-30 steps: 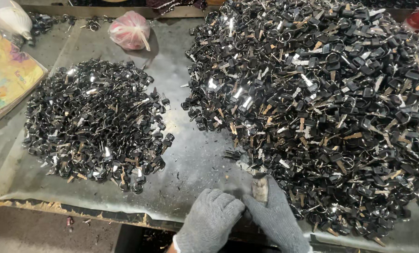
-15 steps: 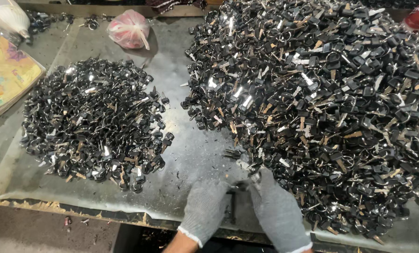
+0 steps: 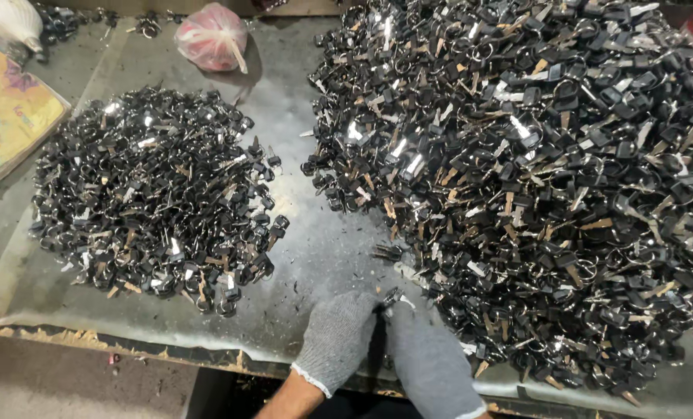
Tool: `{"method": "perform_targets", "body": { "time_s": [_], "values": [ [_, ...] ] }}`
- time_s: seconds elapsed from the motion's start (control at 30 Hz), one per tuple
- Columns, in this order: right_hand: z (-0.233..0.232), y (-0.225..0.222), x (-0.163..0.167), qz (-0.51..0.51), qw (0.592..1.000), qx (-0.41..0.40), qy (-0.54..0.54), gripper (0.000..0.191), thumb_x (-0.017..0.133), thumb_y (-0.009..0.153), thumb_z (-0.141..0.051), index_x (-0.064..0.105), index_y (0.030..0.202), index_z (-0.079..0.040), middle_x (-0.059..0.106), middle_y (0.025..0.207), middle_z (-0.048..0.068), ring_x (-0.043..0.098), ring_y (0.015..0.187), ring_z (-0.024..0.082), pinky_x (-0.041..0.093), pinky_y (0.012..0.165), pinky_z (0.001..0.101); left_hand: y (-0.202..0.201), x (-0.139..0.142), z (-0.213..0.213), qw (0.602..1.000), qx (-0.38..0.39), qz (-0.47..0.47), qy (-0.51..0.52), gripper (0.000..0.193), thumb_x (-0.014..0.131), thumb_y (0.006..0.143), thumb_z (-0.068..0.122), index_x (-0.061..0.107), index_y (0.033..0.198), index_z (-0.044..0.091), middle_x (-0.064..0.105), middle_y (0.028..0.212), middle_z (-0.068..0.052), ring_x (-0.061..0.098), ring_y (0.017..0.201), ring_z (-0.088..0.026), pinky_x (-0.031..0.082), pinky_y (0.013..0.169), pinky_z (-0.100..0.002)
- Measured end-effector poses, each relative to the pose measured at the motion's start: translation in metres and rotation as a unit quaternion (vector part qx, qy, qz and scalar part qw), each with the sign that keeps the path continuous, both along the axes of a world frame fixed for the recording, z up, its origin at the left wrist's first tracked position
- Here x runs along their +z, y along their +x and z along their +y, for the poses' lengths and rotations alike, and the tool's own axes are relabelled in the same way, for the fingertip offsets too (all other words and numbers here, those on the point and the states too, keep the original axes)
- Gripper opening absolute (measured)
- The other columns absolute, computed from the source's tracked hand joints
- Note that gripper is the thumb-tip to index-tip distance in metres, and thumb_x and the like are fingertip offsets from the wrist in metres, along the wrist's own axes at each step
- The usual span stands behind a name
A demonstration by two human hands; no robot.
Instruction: The person, wearing gray work gloves, repeatedly scoops small black metal parts from a large pile on a metal worktable and moves them onto a separate smaller pile, gradually building up the sorted heap while pushing stray pieces into place.
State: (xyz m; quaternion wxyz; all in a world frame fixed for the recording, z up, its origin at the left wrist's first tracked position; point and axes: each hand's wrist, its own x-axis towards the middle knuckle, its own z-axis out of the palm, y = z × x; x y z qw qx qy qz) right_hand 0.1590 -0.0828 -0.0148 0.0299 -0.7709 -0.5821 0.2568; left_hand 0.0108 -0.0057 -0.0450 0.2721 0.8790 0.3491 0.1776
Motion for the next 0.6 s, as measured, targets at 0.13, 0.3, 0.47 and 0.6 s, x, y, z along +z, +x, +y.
{"method": "perform_targets", "body": {
  "time_s": [0.13, 0.3, 0.47, 0.6],
  "values": [
    [0.002, 0.013, 0.010, 0.022, 0.997, 0.021, -0.070, 0.025, 0.054, 0.099, -0.025, 0.054, 0.116, -0.007, 0.069, 0.102, 0.018, 0.071, 0.097, 0.036, 0.059, 0.084, 0.0485, -0.001, 0.000, 0.000, 1.000, 0.012, -0.017, -0.003, 0.016, 0.067, 0.083, 0.011, 0.070, 0.099, 0.009, 0.071, 0.090, -0.014, 0.069, 0.087, -0.038, 0.052, 0.075, -0.051],
    [-0.002, 0.018, -0.013, 0.048, 0.999, -0.003, 0.021, 0.041, 0.059, 0.095, -0.023, 0.046, 0.130, -0.006, 0.073, 0.097, 0.019, 0.074, 0.088, 0.036, 0.061, 0.077, 0.0482, -0.001, -0.003, -0.001, 0.997, 0.005, 0.062, -0.056, 0.019, 0.066, 0.089, 0.014, 0.068, 0.108, 0.009, 0.070, 0.098, -0.015, 0.067, 0.093, -0.036, 0.051, 0.080, -0.051],
    [0.005, 0.011, -0.016, 0.020, 0.996, 0.012, -0.087, 0.023, 0.054, 0.097, -0.014, 0.052, 0.115, -0.001, 0.070, 0.100, 0.023, 0.076, 0.090, 0.038, 0.067, 0.075, 0.0471, -0.002, -0.011, -0.005, 0.998, -0.032, 0.050, 0.026, 0.028, 0.065, 0.087, 0.010, 0.065, 0.115, 0.005, 0.068, 0.101, -0.016, 0.065, 0.094, -0.037, 0.047, 0.086, -0.053],
    [0.014, 0.019, 0.009, 0.086, 0.988, -0.015, -0.127, 0.037, 0.054, 0.101, -0.023, 0.042, 0.127, 0.002, 0.071, 0.092, 0.024, 0.076, 0.089, 0.040, 0.065, 0.077, 0.0466, 0.000, -0.014, -0.002, 0.998, -0.035, 0.036, 0.046, 0.026, 0.068, 0.082, 0.012, 0.064, 0.106, 0.005, 0.067, 0.095, -0.016, 0.065, 0.092, -0.037, 0.047, 0.085, -0.053]
  ]
}}
